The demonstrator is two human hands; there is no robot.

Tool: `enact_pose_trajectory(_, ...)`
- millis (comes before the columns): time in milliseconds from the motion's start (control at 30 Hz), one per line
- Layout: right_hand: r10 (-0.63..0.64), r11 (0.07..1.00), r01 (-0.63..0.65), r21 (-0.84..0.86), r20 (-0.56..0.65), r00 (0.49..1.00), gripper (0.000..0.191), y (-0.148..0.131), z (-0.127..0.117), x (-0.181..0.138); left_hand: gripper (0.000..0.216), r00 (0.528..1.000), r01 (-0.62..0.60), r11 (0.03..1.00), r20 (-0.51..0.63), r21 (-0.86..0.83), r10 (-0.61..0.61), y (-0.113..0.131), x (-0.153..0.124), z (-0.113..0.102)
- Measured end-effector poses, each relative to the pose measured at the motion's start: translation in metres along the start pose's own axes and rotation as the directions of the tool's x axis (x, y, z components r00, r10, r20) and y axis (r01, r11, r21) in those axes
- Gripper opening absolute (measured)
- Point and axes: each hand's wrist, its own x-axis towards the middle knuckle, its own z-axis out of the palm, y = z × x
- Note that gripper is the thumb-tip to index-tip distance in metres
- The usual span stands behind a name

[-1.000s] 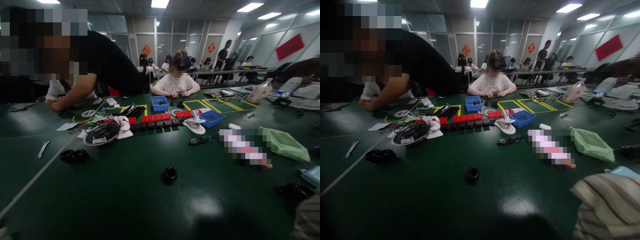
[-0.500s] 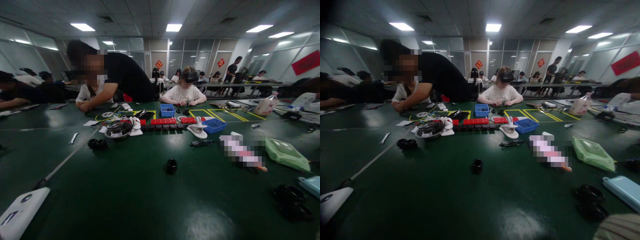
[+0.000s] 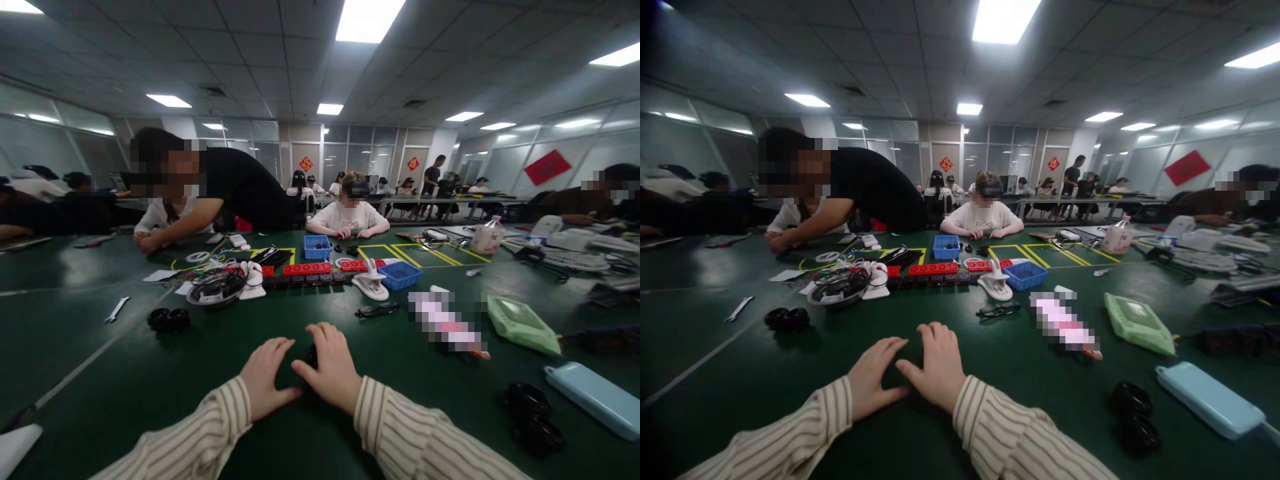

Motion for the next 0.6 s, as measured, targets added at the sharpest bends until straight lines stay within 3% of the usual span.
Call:
enact_pose_trajectory(67, 0.007, 0.995, 0.0, -0.105, 0.069, 0.998, 0.046, 0.0, 0.014, -0.003, 0.064, 0.996, 0.013, 1.0, 0.088, -0.017, -0.012, 0.012, 0.007, 0.014)
enact_pose_trajectory(133, 0.006, 0.986, 0.011, -0.164, 0.106, 0.994, 0.033, 0.002, 0.023, -0.004, 0.039, 0.989, 0.063, 0.998, 0.135, -0.028, -0.058, 0.02, 0.018, 0.025)
enact_pose_trajectory(233, -0.016, 0.987, 0.035, -0.155, 0.123, 0.992, 0.018, 0.008, 0.026, -0.002, 0.016, 0.975, 0.141, 0.99, 0.179, -0.022, -0.135, 0.023, 0.034, 0.031)
enact_pose_trajectory(333, -0.085, 0.996, 0.085, 0.011, 0.158, 0.984, 0.006, 0.016, 0.023, 0.002, 0.016, 0.971, 0.122, 0.991, 0.216, -0.062, -0.106, 0.019, 0.041, 0.026)
enact_pose_trajectory(467, -0.159, 0.948, 0.107, 0.301, 0.154, 0.975, 0.029, 0.022, 0.021, 0.005, 0.03, 0.963, -0.003, 0.986, 0.266, -0.165, 0.048, 0.012, 0.04, 0.017)
enact_pose_trajectory(600, -0.113, 0.966, 0.078, 0.246, 0.129, 0.985, 0.032, 0.021, 0.021, 0.004, 0.033, 0.953, -0.074, 0.976, 0.273, -0.204, 0.129, 0.008, 0.04, 0.024)
